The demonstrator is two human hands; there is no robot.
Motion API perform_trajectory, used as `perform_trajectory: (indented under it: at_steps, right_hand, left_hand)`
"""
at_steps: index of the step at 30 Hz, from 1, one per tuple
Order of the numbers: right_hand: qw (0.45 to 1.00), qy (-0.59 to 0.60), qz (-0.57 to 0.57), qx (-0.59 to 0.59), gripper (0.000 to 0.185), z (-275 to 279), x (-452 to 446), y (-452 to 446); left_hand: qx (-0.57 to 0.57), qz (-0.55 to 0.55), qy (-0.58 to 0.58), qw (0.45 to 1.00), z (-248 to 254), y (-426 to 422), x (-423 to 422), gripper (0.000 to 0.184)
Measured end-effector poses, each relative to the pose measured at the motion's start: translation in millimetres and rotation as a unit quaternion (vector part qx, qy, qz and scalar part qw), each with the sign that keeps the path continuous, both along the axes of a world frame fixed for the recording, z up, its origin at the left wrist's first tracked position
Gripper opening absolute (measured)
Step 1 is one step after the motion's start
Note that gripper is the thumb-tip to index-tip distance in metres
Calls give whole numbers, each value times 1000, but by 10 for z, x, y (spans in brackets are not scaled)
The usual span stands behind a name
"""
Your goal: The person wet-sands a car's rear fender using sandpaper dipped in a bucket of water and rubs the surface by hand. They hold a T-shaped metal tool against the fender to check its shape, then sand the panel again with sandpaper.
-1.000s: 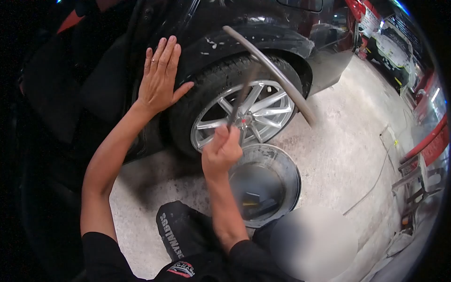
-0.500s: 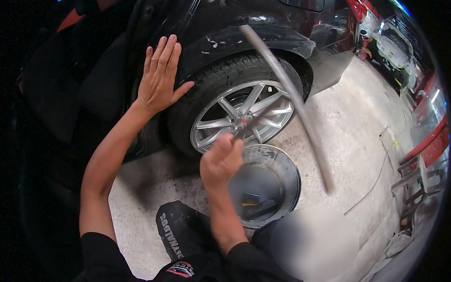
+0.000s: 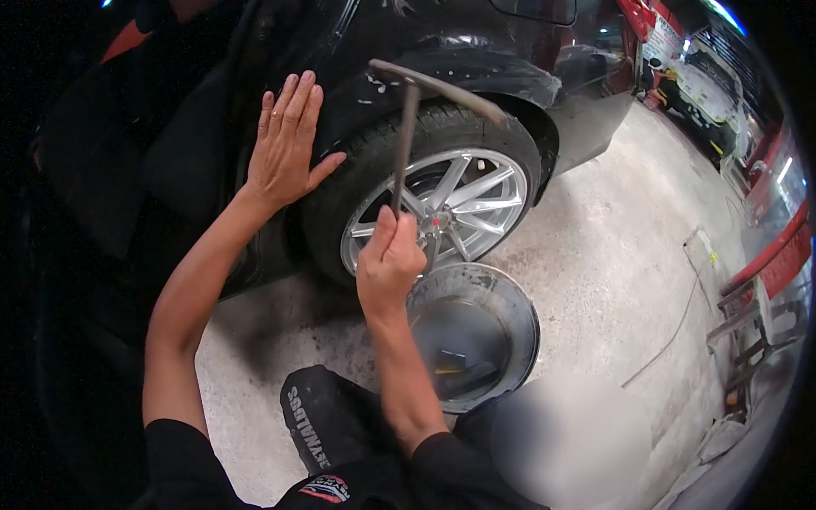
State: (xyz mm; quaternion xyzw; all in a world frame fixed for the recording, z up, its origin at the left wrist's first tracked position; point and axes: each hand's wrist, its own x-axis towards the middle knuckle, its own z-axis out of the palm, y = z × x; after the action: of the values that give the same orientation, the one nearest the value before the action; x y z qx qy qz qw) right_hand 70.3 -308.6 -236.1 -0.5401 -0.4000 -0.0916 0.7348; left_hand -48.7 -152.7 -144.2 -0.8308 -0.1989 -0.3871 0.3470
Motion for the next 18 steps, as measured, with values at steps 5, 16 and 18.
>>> perform_trajectory:
  at_steps: [5,16,18]
  right_hand:
    - [988,135,14,76,25,-84,-71,-237]
    - [986,165,-3,18,32,-313,223,-476]
    - [974,226,14,23,33,-392,335,-589]
  left_hand:
    - [-2,3,8,1000,-38,-31,-18,100]
    - [51,94,110,988,21,-74,25,94]
    - [39,103,152,982,195,-159,127,93]
